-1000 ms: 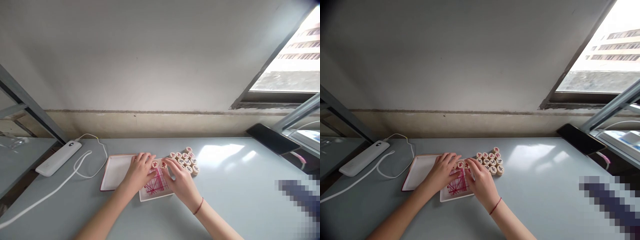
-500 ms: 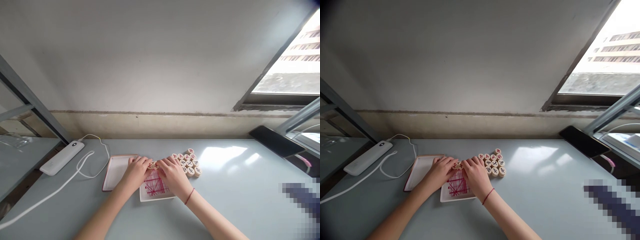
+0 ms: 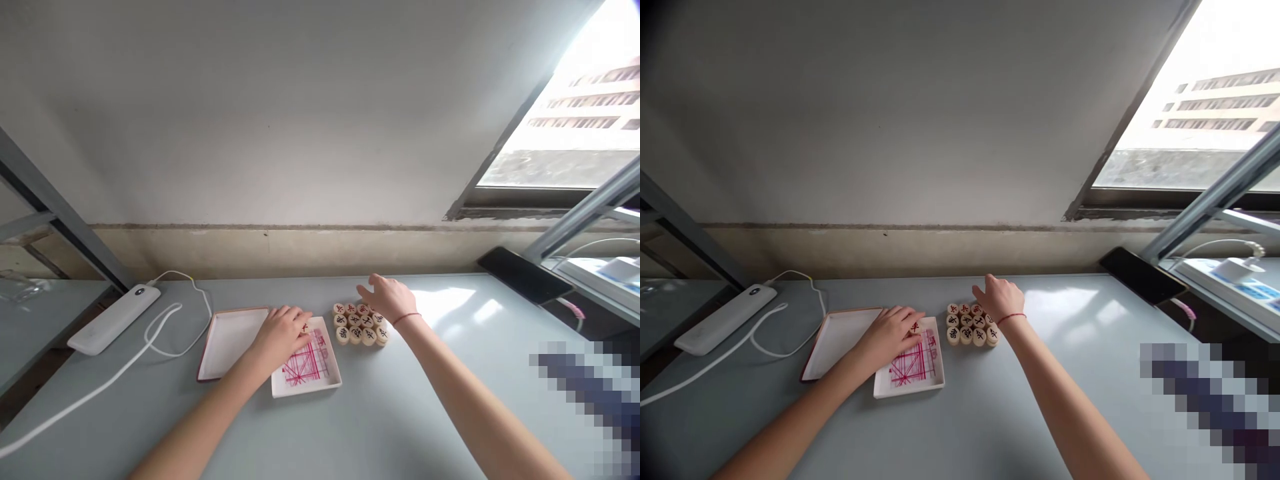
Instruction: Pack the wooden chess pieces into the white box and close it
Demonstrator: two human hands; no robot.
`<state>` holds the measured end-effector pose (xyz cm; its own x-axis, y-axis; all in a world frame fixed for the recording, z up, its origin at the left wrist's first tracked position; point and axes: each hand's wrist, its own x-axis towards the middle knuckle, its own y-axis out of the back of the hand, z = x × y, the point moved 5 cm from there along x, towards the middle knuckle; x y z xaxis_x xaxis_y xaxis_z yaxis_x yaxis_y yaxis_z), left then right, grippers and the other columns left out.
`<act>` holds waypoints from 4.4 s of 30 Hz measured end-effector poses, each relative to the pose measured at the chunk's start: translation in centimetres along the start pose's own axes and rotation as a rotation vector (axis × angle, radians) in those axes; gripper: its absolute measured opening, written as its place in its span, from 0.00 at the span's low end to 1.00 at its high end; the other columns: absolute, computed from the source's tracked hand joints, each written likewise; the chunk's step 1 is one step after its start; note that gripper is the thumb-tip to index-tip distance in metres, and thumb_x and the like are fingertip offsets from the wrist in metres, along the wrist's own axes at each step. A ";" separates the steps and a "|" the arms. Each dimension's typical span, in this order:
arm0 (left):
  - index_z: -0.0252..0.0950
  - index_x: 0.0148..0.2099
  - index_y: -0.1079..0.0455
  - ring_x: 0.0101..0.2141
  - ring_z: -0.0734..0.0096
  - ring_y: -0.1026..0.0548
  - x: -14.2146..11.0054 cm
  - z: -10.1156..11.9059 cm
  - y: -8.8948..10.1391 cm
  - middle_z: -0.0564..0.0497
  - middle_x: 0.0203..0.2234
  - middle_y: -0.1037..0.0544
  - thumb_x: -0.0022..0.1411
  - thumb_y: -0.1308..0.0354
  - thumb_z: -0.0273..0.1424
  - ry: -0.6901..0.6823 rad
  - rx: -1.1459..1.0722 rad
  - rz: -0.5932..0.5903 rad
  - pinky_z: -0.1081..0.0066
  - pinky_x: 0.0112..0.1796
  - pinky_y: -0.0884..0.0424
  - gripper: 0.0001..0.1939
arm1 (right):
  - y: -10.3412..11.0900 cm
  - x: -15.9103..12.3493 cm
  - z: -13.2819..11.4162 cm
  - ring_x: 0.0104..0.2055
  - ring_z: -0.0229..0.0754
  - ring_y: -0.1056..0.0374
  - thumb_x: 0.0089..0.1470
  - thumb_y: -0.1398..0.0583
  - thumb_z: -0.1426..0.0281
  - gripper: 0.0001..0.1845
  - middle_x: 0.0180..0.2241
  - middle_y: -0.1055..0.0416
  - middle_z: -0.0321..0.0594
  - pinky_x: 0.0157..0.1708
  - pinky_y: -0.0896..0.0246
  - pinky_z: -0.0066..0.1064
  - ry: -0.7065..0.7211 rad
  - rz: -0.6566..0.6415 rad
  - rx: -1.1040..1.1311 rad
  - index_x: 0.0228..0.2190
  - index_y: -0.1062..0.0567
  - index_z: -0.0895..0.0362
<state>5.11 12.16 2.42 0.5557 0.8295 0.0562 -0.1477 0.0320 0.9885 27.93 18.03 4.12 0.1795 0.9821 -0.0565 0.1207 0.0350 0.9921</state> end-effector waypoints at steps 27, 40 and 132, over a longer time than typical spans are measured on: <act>0.39 0.45 0.32 0.39 0.68 0.25 -1.0 1.7 0.5 0.49 0.43 0.29 0.66 0.48 0.28 -0.057 -0.370 0.357 0.69 0.39 0.28 0.07 | -2.2 -8.2 -4.1 0.27 0.37 0.33 0.55 0.41 0.56 0.16 0.31 0.27 0.41 0.25 0.36 0.29 0.361 0.125 1.062 0.38 0.29 0.55; 0.40 0.39 0.29 0.48 0.62 0.30 -0.6 2.1 0.7 0.51 0.44 0.24 0.66 0.47 0.30 -0.031 -0.065 0.318 0.57 0.47 0.42 0.05 | -2.4 -9.4 -5.4 0.36 0.42 0.30 0.57 0.47 0.73 0.12 0.43 0.30 0.45 0.35 0.30 0.36 0.573 0.276 0.785 0.41 0.27 0.52; 0.41 0.38 0.31 0.38 0.64 0.28 -7.3 -3.3 1.7 0.52 0.36 0.24 0.62 0.50 0.26 0.222 -0.231 0.323 0.65 0.39 0.38 0.07 | -5.0 -12.5 -12.7 0.36 0.44 0.31 0.55 0.42 0.77 0.12 0.34 0.27 0.40 0.36 0.41 0.34 0.775 0.067 0.365 0.42 0.31 0.55</act>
<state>-1.91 7.97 3.22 0.2657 0.9161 0.3003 -0.4771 -0.1457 0.8667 12.71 7.91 1.33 -0.5042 0.8336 0.2255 0.4637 0.0411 0.8850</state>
